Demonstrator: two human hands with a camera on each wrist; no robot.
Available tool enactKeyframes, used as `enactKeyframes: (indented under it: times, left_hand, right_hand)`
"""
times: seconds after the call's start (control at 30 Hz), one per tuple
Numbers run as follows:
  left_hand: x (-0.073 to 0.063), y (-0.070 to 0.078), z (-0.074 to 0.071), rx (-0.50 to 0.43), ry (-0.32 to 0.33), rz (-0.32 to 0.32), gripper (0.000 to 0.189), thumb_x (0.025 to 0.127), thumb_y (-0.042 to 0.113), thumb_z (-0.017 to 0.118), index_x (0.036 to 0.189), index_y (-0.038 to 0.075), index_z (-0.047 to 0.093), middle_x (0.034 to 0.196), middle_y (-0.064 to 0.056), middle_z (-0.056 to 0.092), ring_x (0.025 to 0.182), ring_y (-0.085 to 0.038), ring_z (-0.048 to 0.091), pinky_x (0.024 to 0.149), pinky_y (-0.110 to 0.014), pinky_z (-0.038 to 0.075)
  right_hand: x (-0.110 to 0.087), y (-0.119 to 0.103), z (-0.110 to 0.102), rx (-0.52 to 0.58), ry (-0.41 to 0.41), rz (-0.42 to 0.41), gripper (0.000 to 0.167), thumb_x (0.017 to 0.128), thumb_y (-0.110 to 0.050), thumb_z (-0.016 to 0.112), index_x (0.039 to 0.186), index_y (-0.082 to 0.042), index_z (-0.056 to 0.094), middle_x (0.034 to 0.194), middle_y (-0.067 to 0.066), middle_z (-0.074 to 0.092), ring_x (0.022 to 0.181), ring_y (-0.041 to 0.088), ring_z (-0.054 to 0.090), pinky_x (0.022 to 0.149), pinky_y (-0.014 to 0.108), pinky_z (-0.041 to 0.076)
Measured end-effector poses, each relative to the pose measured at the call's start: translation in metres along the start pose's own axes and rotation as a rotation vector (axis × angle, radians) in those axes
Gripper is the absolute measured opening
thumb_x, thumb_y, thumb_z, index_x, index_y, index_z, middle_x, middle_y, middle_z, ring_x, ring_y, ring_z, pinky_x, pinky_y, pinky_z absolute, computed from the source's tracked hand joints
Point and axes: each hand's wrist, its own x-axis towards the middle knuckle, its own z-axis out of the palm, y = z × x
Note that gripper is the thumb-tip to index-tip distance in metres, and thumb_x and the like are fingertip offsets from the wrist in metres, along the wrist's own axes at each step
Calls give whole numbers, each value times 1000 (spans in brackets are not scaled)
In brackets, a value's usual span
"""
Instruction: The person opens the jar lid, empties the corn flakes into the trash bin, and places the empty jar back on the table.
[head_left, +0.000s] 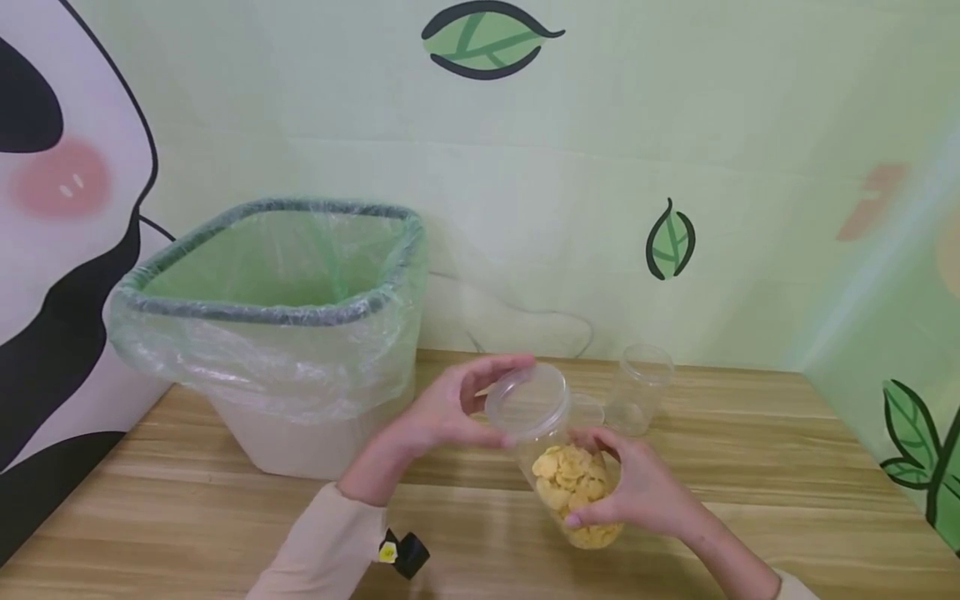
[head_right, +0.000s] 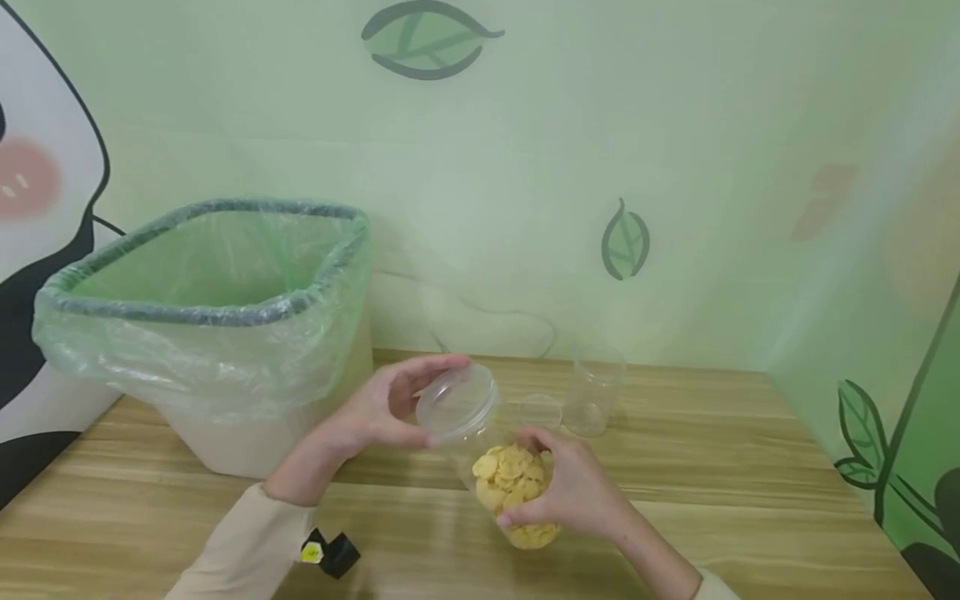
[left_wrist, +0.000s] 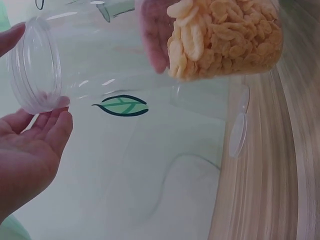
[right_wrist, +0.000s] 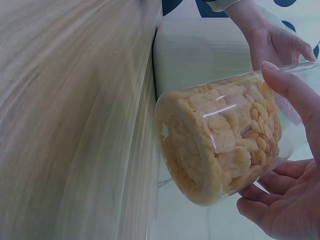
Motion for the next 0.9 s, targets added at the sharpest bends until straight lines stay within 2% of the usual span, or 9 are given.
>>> enactKeyframes:
  times: [0.2, 0.47, 0.63, 0.77, 0.9]
  left_hand:
    - [2, 2, 6, 53, 107, -75, 76, 66, 8, 80, 131, -3, 42, 135, -13, 45, 125, -24, 39, 100, -42, 36]
    - [4, 3, 10, 69, 148, -114, 75, 65, 6, 79, 130, -1, 43, 132, -11, 46, 121, -23, 41, 97, -41, 39]
    - [2, 2, 8, 74, 108, -106, 79, 65, 7, 80, 133, 1, 40, 133, -10, 45, 122, -24, 41, 98, -40, 39]
    - [0, 3, 4, 55, 42, -57, 83, 65, 4, 79, 135, 0, 36, 136, -12, 41, 124, -28, 38, 99, -45, 36]
    - [0, 2, 0, -6, -35, -4, 84, 67, 3, 78, 137, -3, 31, 141, -17, 36, 127, -29, 34, 102, -49, 32]
  right_hand:
    - [1, 1, 0, -2, 9, 16, 80, 53, -36, 87, 118, 0, 55, 113, 11, 61, 110, 33, 53, 95, 53, 37]
    - [1, 0, -1, 4, 9, 21, 78, 54, -35, 86, 118, -2, 55, 112, 10, 61, 111, 33, 52, 95, 54, 37]
    - [0, 1, -1, 10, 5, 20, 78, 54, -35, 86, 117, -1, 55, 114, 12, 60, 111, 33, 52, 95, 53, 37]
    - [0, 0, -1, 1, 11, 13, 79, 54, -35, 87, 117, -1, 55, 114, 12, 60, 111, 34, 52, 95, 52, 38]
    - [0, 0, -1, 5, 12, -7, 79, 53, -35, 87, 117, 0, 55, 114, 12, 61, 111, 34, 53, 95, 51, 38]
